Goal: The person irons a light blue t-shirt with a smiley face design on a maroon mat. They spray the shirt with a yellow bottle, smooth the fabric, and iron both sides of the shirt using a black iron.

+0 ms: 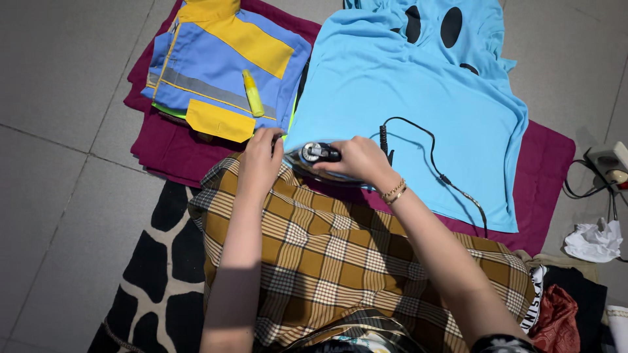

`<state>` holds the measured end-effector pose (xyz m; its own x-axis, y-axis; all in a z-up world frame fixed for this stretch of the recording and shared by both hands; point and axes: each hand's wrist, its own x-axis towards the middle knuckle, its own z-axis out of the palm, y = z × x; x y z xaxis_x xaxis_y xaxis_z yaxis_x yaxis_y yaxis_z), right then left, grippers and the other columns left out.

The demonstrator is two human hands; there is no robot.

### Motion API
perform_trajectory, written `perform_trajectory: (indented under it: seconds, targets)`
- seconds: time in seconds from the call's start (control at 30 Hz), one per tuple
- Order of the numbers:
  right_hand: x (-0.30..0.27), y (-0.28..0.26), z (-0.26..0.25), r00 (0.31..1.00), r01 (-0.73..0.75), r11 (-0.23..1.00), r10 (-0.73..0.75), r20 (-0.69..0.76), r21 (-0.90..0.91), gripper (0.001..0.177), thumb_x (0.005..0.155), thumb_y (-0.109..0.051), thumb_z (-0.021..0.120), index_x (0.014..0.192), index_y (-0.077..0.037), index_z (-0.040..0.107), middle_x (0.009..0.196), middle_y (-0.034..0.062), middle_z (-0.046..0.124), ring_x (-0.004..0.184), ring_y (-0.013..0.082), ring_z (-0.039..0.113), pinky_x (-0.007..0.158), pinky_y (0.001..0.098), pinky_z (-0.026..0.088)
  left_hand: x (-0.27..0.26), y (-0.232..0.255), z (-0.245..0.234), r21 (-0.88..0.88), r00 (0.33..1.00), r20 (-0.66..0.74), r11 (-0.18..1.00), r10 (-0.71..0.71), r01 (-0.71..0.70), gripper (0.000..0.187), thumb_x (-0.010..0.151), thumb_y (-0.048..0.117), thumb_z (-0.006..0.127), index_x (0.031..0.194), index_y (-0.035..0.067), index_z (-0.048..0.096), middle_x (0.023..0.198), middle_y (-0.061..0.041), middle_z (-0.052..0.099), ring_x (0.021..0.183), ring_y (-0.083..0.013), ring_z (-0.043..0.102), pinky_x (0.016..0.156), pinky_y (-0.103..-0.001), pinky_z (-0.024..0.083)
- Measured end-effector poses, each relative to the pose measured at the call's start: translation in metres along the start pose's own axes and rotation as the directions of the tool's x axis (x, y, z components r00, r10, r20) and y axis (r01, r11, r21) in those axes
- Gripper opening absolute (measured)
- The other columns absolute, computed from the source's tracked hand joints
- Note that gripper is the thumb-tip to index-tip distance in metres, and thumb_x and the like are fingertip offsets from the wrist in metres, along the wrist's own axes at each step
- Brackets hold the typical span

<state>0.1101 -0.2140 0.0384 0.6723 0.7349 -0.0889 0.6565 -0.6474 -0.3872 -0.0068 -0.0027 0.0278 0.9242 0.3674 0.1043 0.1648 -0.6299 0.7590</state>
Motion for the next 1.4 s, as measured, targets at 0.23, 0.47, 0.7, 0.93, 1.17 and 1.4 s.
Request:
perform_trajectory:
  seconds: [0.23, 0.47, 0.7, 0.93, 1.17, 1.4]
  targets:
    - [-0.003, -0.006, 0.003, 0.999, -0.038, 0.999, 0.037, -0.035, -0.007, 0.065, 0.079, -0.072, 0.073, 0.086, -0.008, 0.078, 0.058, 0.0175, 0.065, 0.057, 0.0368, 0.067, 0.053, 0.0440, 0.053, 0.003, -0.003, -0.003, 0.005, 0.996, -0.080, 0.999, 0.047, -0.046, 0.026, 0.097, 0.008, 0.062, 0.122, 0.000, 0.064, 0.123, -0.017, 0.061, 0.116, -0.0388, 0.057, 0.099, -0.047, 0.047]
    - [-0.003, -0.011, 0.005, 0.979, -0.196, 0.980, 0.197, -0.056, 0.025, 0.067, 0.081, -0.073, 0.071, 0.087, -0.007, 0.078, 0.058, 0.0153, 0.066, 0.058, 0.0340, 0.069, 0.052, 0.0426, 0.053, 0.005, -0.019, 0.007, 0.048, 0.991, -0.066, 0.993, 0.114, -0.111, 0.035, 0.095, 0.005, 0.063, 0.129, -0.003, 0.058, 0.141, -0.022, 0.053, 0.138, -0.0424, 0.045, 0.113, -0.049, 0.039]
    - [-0.010, -0.008, 0.002, 0.998, -0.057, 0.998, 0.057, -0.006, 0.024, 0.066, 0.077, -0.072, 0.071, 0.090, -0.008, 0.080, 0.056, 0.0167, 0.065, 0.055, 0.0365, 0.067, 0.051, 0.0430, 0.052, 0.010, -0.029, 0.020, 0.207, 0.995, 0.051, 0.974, 0.085, -0.094, 0.059, 0.091, 0.006, 0.069, 0.145, 0.000, 0.046, 0.159, -0.022, 0.037, 0.152, -0.0400, 0.029, 0.120, -0.057, 0.025]
    - [-0.025, -0.007, 0.009, 0.876, -0.454, 0.877, 0.471, -0.100, 0.158, 0.067, 0.087, -0.069, 0.068, 0.083, -0.003, 0.074, 0.058, 0.0161, 0.065, 0.056, 0.0355, 0.068, 0.053, 0.0433, 0.053, 0.012, -0.023, 0.026, 0.366, 0.987, 0.133, 0.921, 0.092, -0.135, 0.079, 0.084, 0.008, 0.075, 0.153, 0.003, 0.038, 0.166, -0.019, 0.023, 0.155, -0.0357, 0.021, 0.123, -0.056, 0.020]
    - [-0.025, 0.015, -0.011, 0.964, -0.251, 0.967, 0.254, -0.080, 0.043, 0.065, 0.080, -0.068, 0.070, 0.085, -0.003, 0.076, 0.055, 0.0194, 0.064, 0.054, 0.0383, 0.067, 0.050, 0.0446, 0.052, 0.019, -0.023, 0.036, 0.379, 0.976, 0.189, 0.908, 0.110, -0.176, 0.081, 0.082, 0.010, 0.077, 0.152, 0.001, 0.037, 0.166, -0.022, 0.021, 0.155, -0.0359, 0.019, 0.122, -0.057, 0.020]
    - [0.030, 0.059, 0.005, 0.720, -0.591, 0.772, 0.635, -0.278, 0.234, 0.070, 0.092, -0.063, 0.068, 0.080, 0.006, 0.071, 0.063, 0.0231, 0.066, 0.062, 0.0405, 0.069, 0.057, 0.0462, 0.052, 0.021, -0.025, 0.039, 0.368, 0.973, 0.200, 0.912, 0.112, -0.181, 0.078, 0.086, 0.014, 0.074, 0.153, -0.001, 0.036, 0.166, -0.024, 0.020, 0.155, -0.0369, 0.018, 0.121, -0.059, 0.020]
